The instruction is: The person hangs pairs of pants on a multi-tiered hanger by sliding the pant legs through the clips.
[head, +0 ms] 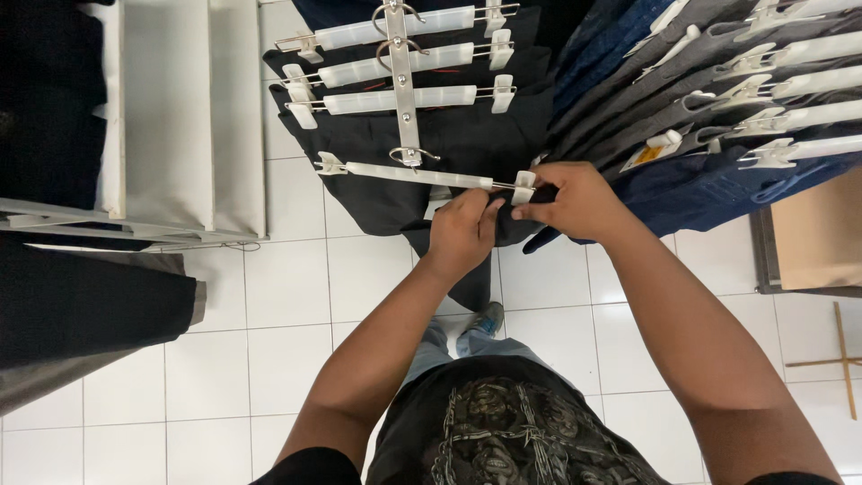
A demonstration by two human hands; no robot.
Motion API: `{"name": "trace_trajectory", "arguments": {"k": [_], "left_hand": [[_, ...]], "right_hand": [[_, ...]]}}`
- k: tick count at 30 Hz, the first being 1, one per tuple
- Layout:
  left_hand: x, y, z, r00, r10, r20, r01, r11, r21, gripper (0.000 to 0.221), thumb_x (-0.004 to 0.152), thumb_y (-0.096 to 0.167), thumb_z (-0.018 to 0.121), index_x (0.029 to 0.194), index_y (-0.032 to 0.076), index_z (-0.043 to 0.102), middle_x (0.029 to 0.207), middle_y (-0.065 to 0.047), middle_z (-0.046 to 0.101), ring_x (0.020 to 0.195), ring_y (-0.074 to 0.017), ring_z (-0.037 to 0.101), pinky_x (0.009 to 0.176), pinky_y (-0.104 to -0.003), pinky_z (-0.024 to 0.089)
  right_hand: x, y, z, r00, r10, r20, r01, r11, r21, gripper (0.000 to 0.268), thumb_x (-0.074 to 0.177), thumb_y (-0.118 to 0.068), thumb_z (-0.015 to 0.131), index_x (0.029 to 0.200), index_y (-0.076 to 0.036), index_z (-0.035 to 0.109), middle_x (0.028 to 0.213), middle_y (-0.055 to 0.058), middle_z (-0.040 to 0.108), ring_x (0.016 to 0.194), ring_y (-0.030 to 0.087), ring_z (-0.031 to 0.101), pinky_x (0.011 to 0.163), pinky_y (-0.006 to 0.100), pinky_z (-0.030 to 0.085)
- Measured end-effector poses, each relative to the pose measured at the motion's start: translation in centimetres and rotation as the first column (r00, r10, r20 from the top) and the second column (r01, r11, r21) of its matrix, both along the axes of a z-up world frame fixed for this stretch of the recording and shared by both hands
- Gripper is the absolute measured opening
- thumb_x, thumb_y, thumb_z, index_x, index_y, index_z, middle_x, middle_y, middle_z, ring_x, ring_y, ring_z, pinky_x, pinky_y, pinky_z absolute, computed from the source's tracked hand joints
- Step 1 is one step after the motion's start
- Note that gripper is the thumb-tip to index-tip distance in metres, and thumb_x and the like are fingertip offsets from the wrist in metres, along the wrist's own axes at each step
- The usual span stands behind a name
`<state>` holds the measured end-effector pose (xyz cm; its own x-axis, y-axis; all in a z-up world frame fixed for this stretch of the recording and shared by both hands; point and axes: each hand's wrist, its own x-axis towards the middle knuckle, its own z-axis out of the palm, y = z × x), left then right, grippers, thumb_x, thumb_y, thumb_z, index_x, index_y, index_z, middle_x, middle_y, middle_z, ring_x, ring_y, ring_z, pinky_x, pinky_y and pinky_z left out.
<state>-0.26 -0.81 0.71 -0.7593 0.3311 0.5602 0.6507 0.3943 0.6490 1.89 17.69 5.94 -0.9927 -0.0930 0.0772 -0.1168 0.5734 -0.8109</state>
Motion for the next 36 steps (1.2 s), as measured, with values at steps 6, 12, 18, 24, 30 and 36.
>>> {"name": "trace_trajectory", "arguments": {"k": [6, 12, 18, 24, 30, 36], "left_hand": [[0.3, -0.7, 1.1, 0.997, -0.036, 0.074, 0.036, 0.999, -0.003, 0.029, 0.089, 0.017, 0.06, 0.066, 0.009, 0.044, 0.053, -0.009, 0.036, 0.049, -0.0267, 0.049, 0.045, -0.031, 0.041], [0.8, -3.0, 0.9, 0.999, -0.036, 0.008, 0.036, 0.999, -0.02, 0.026, 0.082, 0.025, 0.073, 0.097, 0.008, 0.06, 0.076, -0.01, 0.062, 0.069, -0.026, 0.064, 0.058, -0.031, 0.052], [2.5, -6.4, -2.9, 0.989, -0.058, -0.134, 0.044, 0.994, -0.104, 0.041, 0.077, 0.023, 0.077, 0.109, 0.008, 0.056, 0.099, -0.01, 0.063, 0.089, -0.0269, 0.064, 0.072, -0.034, 0.048], [3.8, -9.7, -7.5, 0.996, 0.009, -0.092, -0.032, 0.967, -0.253, 0.03, 0.076, 0.028, 0.077, 0.09, 0.011, 0.057, 0.098, -0.005, 0.062, 0.084, -0.024, 0.063, 0.067, -0.034, 0.044], [5.6, -11.3, -10.9, 0.95, 0.135, 0.282, -0.144, 0.989, 0.013, 0.012, 0.077, 0.014, 0.078, 0.073, 0.013, 0.066, 0.084, -0.001, 0.069, 0.076, -0.024, 0.067, 0.066, -0.031, 0.045], [2.7, -15.7, -7.0, 0.88, 0.107, 0.463, -0.331, 0.838, 0.434, 0.021, 0.072, -0.004, 0.078, 0.071, 0.003, 0.059, 0.087, -0.011, 0.066, 0.082, -0.0196, 0.061, 0.079, -0.028, 0.042]], "right_hand": [[-0.4, 0.6, -1.7, 0.997, 0.035, 0.067, -0.028, 0.994, -0.107, 0.026, 0.072, -0.01, 0.08, 0.094, -0.002, 0.07, 0.086, 0.011, 0.069, 0.089, 0.025, 0.065, 0.081, 0.038, 0.048], [-0.4, 1.1, -3.4, 0.981, 0.047, 0.19, -0.007, 0.978, -0.207, 0.028, 0.072, -0.01, 0.081, 0.097, -0.004, 0.071, 0.094, 0.008, 0.07, 0.092, 0.019, 0.063, 0.086, 0.035, 0.046], [-0.2, 0.8, -2.5, 0.962, 0.049, 0.267, 0.006, 0.979, -0.203, 0.029, 0.074, -0.012, 0.079, 0.1, -0.005, 0.07, 0.097, 0.007, 0.07, 0.097, 0.019, 0.063, 0.09, 0.035, 0.045], [-0.5, 1.3, -1.6, 0.96, 0.067, 0.273, -0.006, 0.976, -0.219, 0.029, 0.075, -0.015, 0.08, 0.1, -0.007, 0.07, 0.097, 0.005, 0.07, 0.098, 0.017, 0.063, 0.09, 0.034, 0.045], [-0.8, 1.6, -0.9, 0.958, 0.097, 0.269, -0.041, 0.977, -0.207, 0.028, 0.074, -0.013, 0.078, 0.1, -0.007, 0.07, 0.096, 0.006, 0.07, 0.098, 0.019, 0.063, 0.089, 0.034, 0.045], [-1.2, 2.7, -0.7, 0.955, 0.116, 0.272, -0.069, 0.981, -0.179, 0.029, 0.077, -0.014, 0.078, 0.102, -0.006, 0.069, 0.101, 0.006, 0.069, 0.101, 0.019, 0.061, 0.093, 0.035, 0.042]]}}
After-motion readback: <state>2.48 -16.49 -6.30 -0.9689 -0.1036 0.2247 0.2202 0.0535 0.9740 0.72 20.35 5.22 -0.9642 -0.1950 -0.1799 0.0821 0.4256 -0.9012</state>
